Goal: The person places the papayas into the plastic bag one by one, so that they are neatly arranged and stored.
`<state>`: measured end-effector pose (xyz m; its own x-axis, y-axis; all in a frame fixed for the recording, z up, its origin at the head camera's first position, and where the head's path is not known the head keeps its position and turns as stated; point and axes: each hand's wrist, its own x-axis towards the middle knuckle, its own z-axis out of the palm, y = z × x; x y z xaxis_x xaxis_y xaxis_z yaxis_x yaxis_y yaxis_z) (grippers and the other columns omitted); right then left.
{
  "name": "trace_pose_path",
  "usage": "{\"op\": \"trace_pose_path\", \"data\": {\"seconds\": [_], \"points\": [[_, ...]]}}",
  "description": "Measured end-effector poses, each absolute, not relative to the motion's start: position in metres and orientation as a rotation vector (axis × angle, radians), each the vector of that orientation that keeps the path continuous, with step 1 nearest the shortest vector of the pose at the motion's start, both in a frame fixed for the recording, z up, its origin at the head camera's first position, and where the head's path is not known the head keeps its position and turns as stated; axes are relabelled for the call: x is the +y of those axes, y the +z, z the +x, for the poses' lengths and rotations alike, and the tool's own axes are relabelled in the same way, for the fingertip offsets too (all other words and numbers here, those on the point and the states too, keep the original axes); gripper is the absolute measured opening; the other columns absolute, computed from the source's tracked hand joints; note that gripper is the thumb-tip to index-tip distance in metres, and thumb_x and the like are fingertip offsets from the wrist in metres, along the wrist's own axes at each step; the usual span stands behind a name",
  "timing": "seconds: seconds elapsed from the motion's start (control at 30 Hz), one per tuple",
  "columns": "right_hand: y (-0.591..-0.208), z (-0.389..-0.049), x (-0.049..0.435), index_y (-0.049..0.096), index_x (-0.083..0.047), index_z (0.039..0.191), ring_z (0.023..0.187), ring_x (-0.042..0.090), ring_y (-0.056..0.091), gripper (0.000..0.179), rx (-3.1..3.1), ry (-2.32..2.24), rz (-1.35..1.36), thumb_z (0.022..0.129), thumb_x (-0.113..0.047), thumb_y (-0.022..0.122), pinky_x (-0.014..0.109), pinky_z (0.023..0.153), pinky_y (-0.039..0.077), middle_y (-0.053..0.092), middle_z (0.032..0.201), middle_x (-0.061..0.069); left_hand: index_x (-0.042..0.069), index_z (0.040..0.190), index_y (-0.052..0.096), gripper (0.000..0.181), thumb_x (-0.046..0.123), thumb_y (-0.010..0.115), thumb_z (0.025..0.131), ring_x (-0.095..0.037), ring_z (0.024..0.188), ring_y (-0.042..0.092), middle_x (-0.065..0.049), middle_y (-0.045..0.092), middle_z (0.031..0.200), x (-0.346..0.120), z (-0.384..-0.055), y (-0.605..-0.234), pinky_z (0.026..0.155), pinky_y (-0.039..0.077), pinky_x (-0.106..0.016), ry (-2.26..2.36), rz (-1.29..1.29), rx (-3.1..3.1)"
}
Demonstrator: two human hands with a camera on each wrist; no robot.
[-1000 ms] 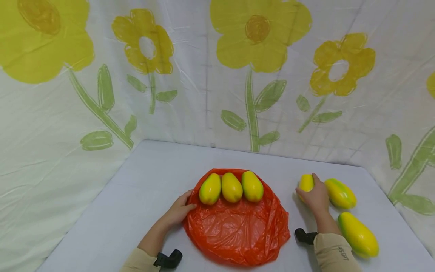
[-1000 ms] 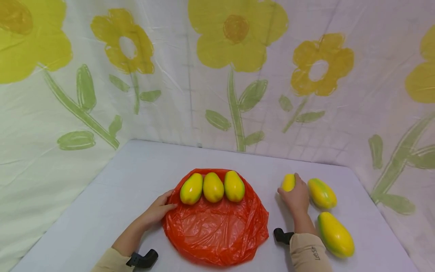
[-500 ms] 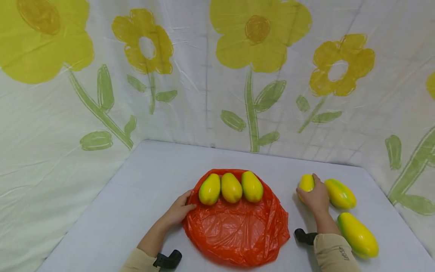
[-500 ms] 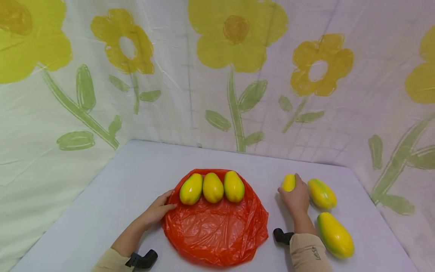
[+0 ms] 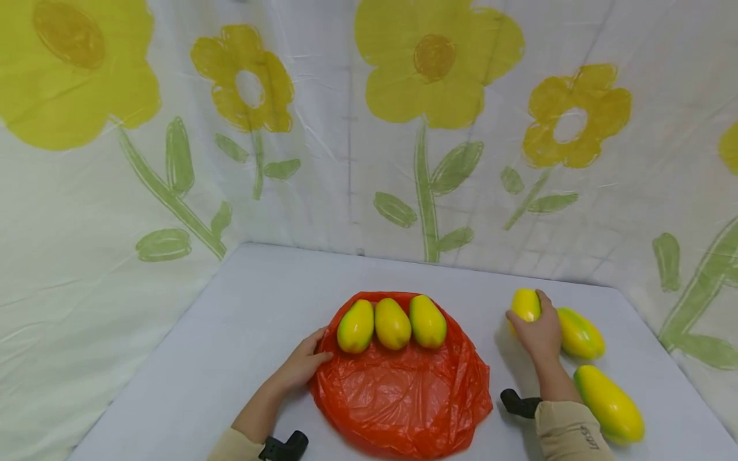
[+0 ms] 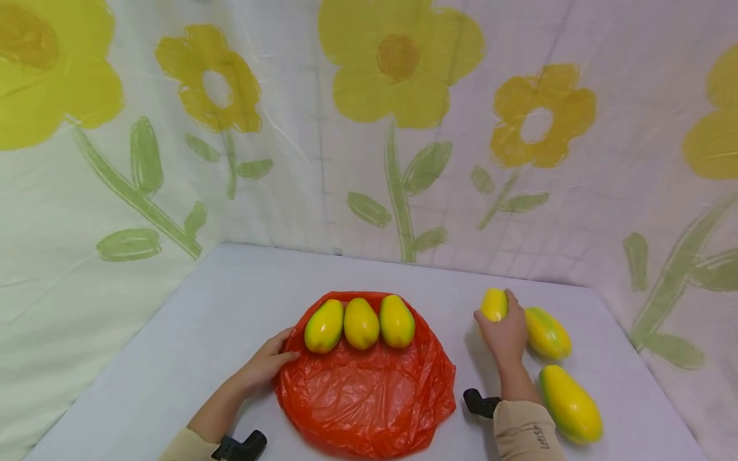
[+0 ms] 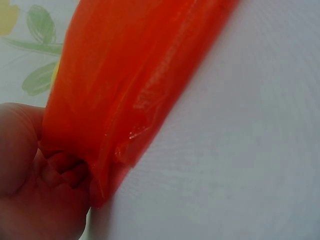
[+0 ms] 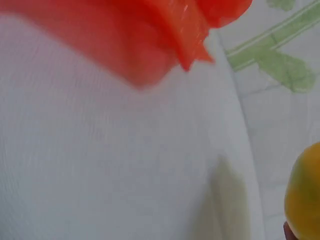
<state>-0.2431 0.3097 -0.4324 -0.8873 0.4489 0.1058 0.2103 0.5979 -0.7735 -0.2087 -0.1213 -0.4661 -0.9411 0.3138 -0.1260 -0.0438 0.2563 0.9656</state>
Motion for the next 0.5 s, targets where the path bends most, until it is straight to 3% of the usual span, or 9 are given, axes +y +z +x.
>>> {"op": "trace_pose_path", "data": {"seconds": [0.27,0.5], "points": [[-0.410,-0.236,0.294,0.020,-0.024,0.149,0.119,0.034,0.033,0.073,-2.344,1.601,-0.702,0.087,-0.036,0.056,0.036,0.086,0.040,0.021,0.152,0.018,0.006,0.144,0.030,0.053,0.009,0.046,0.094,-0.019,0.089,0.063,-0.023,0.040,0.141,-0.122,-0.207,-0.465,0.073,0.058,-0.036,1.742,0.265,2.232],[-0.397,-0.226,0.273,0.021,-0.028,0.149,0.114,0.033,0.036,0.071,-2.409,1.583,-0.613,0.088,-0.036,0.057,0.034,0.081,0.041,0.027,0.148,0.018,0.006,0.143,0.031,0.052,0.007,0.045,0.093,-0.020,0.091,0.062,-0.022,0.041,0.140,-0.120,-0.209,-0.466,0.074,0.058,-0.035,1.728,0.264,2.247]]}}
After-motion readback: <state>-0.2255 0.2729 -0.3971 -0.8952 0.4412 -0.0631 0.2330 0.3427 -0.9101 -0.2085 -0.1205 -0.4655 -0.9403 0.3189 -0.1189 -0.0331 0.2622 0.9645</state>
